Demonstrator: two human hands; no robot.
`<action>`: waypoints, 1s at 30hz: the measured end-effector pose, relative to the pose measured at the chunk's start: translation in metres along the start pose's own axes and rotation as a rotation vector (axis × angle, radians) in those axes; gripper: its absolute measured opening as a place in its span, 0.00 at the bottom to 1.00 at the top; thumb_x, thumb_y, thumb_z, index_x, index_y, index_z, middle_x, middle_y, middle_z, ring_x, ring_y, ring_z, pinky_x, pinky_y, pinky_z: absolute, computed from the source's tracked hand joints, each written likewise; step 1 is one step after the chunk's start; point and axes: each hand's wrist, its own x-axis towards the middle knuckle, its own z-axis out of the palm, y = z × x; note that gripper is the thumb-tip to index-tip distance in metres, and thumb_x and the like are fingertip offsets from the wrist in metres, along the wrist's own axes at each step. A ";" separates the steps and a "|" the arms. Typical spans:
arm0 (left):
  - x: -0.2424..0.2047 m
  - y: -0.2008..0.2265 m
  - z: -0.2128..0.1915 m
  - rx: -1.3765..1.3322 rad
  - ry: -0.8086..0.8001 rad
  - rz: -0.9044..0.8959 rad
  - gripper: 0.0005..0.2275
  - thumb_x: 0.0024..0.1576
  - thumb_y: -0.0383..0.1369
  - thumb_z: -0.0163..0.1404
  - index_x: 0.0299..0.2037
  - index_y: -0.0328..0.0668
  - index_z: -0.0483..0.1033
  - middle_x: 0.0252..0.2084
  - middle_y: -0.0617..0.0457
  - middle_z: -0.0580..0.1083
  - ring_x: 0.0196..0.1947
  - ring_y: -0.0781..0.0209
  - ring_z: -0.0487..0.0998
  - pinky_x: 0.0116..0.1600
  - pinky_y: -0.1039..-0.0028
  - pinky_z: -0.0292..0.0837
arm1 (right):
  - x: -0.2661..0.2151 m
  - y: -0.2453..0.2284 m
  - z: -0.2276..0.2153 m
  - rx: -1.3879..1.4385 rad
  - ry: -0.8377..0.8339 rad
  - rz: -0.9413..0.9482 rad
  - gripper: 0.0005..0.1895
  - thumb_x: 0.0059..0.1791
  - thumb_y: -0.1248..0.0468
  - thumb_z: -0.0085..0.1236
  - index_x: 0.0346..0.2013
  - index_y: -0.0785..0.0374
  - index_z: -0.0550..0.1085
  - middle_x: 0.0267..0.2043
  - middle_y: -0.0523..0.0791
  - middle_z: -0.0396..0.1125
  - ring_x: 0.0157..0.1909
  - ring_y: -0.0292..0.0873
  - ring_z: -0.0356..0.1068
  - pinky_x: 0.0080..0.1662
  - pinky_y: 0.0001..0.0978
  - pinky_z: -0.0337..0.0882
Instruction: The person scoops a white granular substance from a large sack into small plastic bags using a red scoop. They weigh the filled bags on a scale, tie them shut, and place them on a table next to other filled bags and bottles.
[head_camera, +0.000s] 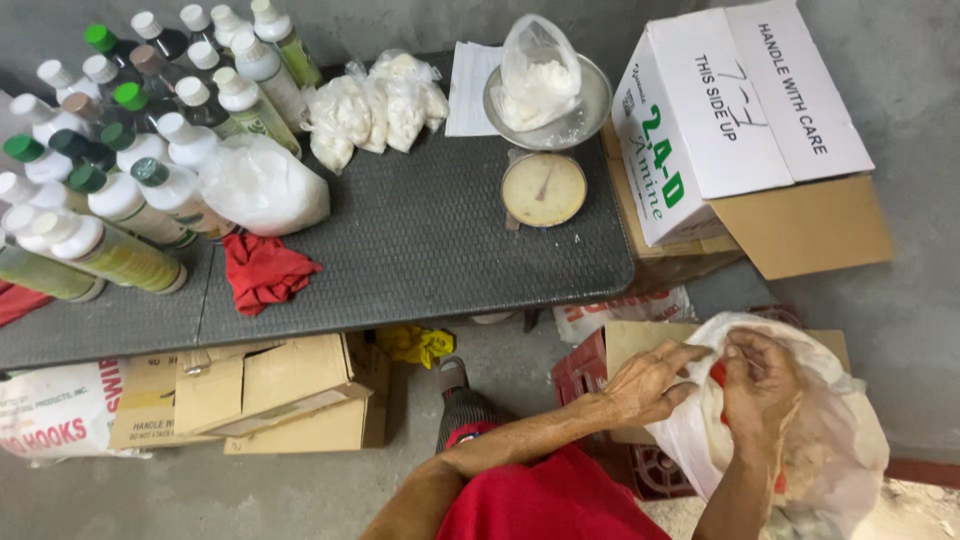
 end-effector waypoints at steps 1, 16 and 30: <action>0.004 -0.002 -0.007 -0.044 -0.024 -0.059 0.25 0.58 0.26 0.52 0.67 0.35 0.63 0.57 0.35 0.69 0.50 0.43 0.79 0.55 0.58 0.74 | 0.004 -0.002 0.010 0.051 -0.007 0.070 0.10 0.54 0.73 0.58 0.51 0.68 0.76 0.46 0.47 0.73 0.40 0.39 0.69 0.40 0.30 0.69; 0.051 -0.105 -0.173 -0.122 0.475 -0.290 0.22 0.57 0.20 0.49 0.64 0.39 0.68 0.53 0.47 0.74 0.38 0.60 0.76 0.45 0.70 0.75 | 0.143 -0.131 0.174 0.049 -0.288 0.031 0.20 0.51 0.72 0.55 0.58 0.68 0.69 0.59 0.49 0.68 0.54 0.42 0.71 0.53 0.31 0.74; 0.139 -0.136 -0.357 -0.210 0.631 -0.306 0.23 0.63 0.31 0.49 0.67 0.32 0.63 0.57 0.41 0.72 0.51 0.56 0.76 0.55 0.67 0.74 | 0.299 -0.142 0.311 -0.278 -0.306 -0.067 0.29 0.49 0.59 0.63 0.61 0.69 0.68 0.60 0.56 0.65 0.55 0.53 0.71 0.54 0.43 0.71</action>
